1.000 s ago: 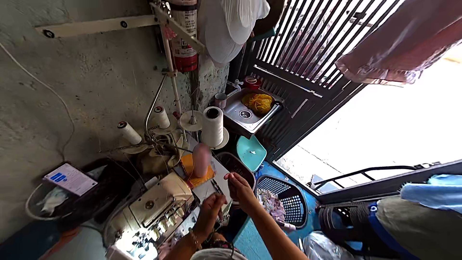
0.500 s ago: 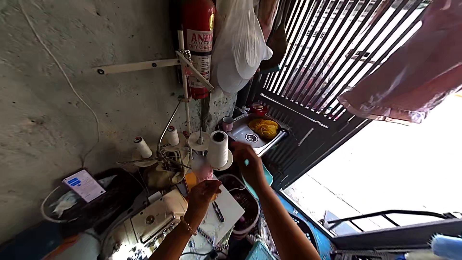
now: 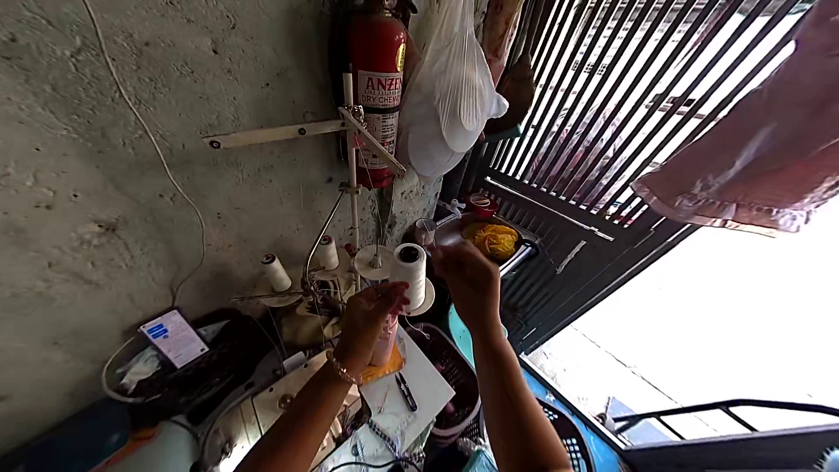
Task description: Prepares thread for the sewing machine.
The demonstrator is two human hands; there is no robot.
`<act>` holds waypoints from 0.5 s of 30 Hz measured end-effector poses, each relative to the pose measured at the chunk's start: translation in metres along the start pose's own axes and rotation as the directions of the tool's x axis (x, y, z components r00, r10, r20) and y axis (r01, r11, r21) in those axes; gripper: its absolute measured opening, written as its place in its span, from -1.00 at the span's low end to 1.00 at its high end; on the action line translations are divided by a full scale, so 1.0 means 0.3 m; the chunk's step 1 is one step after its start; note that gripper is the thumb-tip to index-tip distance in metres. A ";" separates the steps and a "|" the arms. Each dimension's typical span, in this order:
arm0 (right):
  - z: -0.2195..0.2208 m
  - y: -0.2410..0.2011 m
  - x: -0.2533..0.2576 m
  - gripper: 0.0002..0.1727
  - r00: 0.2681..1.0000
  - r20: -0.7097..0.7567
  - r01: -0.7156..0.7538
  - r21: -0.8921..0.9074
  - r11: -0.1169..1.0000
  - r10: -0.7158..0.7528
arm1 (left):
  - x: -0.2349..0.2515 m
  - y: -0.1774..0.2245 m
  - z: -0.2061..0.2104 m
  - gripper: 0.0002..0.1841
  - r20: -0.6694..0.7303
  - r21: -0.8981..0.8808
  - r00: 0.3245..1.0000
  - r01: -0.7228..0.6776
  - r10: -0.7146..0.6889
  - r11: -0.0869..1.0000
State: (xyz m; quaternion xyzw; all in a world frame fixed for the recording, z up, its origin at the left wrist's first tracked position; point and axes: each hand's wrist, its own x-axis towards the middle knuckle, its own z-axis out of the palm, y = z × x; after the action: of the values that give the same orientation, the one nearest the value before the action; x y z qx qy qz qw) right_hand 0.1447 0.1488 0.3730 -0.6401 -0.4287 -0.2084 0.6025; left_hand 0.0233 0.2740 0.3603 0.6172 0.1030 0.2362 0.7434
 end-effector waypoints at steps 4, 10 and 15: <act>0.000 -0.027 -0.162 -0.80 0.995 0.012 -0.097 0.089 0.991 0.097 | 0.044 0.038 0.030 -0.85 0.049 -0.043 0.999 0.006 -0.004 0.999; 0.029 -0.047 -0.207 -0.80 0.985 -0.027 -0.166 0.171 0.971 0.173 | 0.067 0.043 0.068 -0.87 0.093 0.000 0.995 -0.022 0.022 1.000; 0.063 -0.062 -0.214 -0.82 0.982 -0.029 -0.176 0.226 0.958 0.187 | 0.069 0.050 0.048 -0.87 0.121 0.019 0.990 -0.069 0.067 0.997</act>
State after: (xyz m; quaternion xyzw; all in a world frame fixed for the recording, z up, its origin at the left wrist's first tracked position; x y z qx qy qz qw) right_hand 0.0901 0.1460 0.3301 -0.5999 -0.3738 -0.1189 0.6973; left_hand 0.0441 0.2733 0.3809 0.6420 0.0395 0.2225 0.7326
